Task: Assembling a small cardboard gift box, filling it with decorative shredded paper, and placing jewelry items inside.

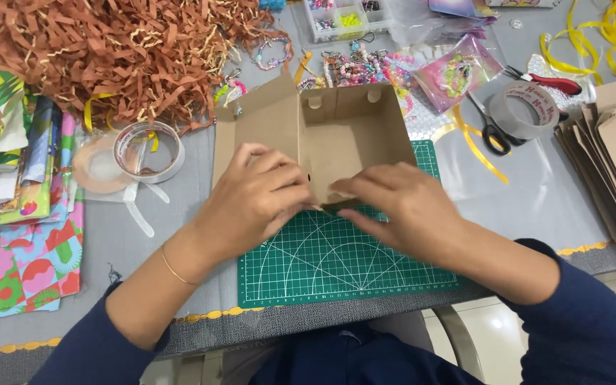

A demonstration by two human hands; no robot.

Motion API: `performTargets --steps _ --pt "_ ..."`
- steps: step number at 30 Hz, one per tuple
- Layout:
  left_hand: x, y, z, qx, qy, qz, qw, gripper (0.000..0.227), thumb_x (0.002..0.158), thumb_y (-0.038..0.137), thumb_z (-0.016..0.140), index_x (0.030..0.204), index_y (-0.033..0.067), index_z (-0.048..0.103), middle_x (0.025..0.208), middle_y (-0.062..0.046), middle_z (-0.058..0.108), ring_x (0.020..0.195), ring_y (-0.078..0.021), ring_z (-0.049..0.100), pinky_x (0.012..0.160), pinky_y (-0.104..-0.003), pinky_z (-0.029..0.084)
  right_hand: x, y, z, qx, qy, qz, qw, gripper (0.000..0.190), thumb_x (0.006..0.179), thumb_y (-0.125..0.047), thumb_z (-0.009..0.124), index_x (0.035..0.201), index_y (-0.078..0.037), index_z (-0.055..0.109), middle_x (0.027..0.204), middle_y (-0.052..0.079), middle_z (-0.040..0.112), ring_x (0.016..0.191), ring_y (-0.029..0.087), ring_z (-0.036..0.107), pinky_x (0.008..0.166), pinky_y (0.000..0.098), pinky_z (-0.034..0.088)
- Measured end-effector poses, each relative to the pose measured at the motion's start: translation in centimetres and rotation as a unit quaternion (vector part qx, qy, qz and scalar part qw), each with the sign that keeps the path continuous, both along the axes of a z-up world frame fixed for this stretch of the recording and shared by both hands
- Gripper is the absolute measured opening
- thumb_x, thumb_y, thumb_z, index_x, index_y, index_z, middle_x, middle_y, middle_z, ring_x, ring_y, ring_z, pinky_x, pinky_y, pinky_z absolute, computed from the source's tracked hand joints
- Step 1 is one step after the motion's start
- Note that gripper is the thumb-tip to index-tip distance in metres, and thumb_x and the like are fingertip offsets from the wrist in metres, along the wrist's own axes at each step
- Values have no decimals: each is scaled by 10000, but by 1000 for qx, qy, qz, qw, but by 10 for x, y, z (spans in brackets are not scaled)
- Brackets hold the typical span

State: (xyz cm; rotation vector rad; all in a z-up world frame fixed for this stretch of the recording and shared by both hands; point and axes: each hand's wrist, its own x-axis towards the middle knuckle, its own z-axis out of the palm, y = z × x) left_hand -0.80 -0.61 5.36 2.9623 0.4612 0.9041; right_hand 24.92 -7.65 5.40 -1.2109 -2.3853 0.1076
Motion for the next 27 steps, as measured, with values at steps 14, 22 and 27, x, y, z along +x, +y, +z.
performTargets --steps 14,22,27 --pt "-3 6 -8 -365 -185 46 911 93 833 74 780 815 116 699 706 -19 515 636 -158 505 561 -285 447 3 0 -5 146 90 45 984 173 953 26 657 900 -84 781 811 38 757 688 210 711 599 291 539" --pt "0 2 5 -271 -163 44 948 39 846 81 770 879 101 766 788 -54 655 803 -237 593 742 -367 424 2 1 -3 227 67 90 967 165 981 -25 648 915 -81 789 867 59 767 748 206 731 593 279 530" --pt "11 -12 -3 -171 -109 57 977 73 941 131 719 946 120 791 859 -38 729 873 -243 602 844 -393 377 -13 3 -3 278 71 124 950 169 961 -48 690 818 -68 777 875 83 756 731 203 726 595 281 557"
